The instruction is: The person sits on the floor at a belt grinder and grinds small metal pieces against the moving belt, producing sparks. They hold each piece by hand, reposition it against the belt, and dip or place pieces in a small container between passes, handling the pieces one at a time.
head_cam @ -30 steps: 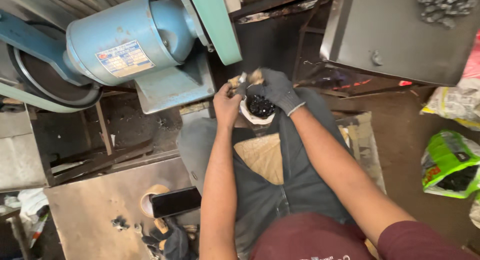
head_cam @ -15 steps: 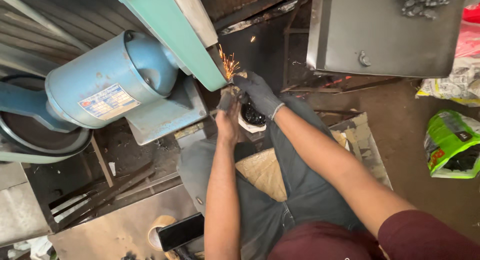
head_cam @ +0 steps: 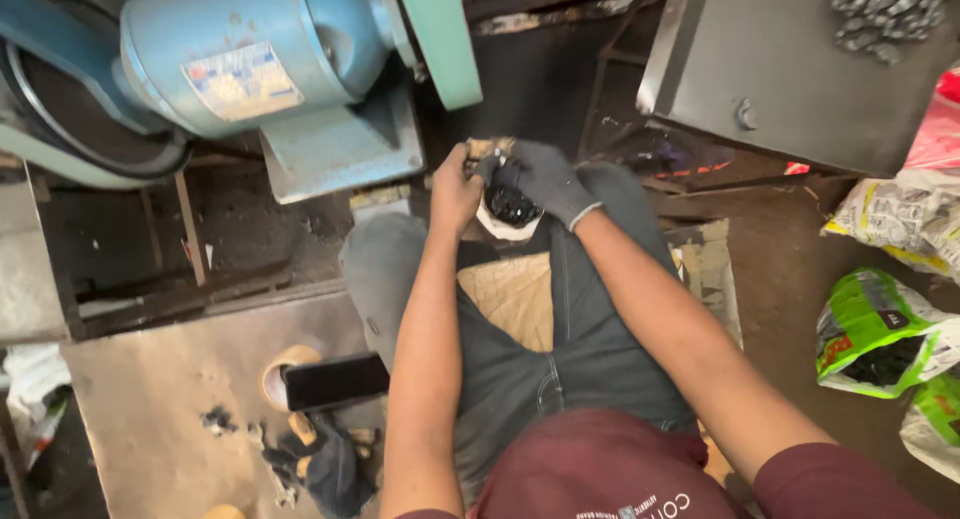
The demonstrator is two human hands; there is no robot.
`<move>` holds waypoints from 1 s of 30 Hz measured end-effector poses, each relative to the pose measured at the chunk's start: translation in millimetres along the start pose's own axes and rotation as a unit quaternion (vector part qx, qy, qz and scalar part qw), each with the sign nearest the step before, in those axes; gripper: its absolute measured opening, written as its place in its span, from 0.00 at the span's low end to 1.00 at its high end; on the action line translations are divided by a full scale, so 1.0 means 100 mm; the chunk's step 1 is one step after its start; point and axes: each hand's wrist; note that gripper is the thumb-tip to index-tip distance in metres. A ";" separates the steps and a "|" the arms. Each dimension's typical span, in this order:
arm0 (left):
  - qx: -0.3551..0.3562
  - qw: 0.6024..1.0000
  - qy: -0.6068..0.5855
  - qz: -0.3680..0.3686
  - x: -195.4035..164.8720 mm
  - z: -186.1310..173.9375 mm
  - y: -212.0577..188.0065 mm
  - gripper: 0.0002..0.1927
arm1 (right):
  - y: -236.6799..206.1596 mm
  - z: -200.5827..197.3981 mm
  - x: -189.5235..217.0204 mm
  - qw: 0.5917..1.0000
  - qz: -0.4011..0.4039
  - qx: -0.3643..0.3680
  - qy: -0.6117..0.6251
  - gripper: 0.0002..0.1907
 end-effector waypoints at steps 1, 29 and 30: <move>0.010 1.000 -0.005 0.027 -0.04 -0.02 0.03 0.21 | 0.01 0.00 0.00 0.999 0.039 0.035 -0.010 0.20; -0.095 0.995 -0.007 -0.027 -0.01 0.06 0.12 0.12 | 0.29 0.15 -0.10 0.994 0.073 0.052 -0.061 0.18; -0.107 0.992 -0.039 -0.060 -0.03 0.08 0.13 0.13 | 0.34 0.17 -0.13 0.995 0.063 0.047 -0.062 0.18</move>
Point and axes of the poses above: each hand's wrist, its own y-axis towards the middle knuckle, its own z-axis out of the palm, x = y × z, and after that the axes turned 13 degrees about -x, right-handed
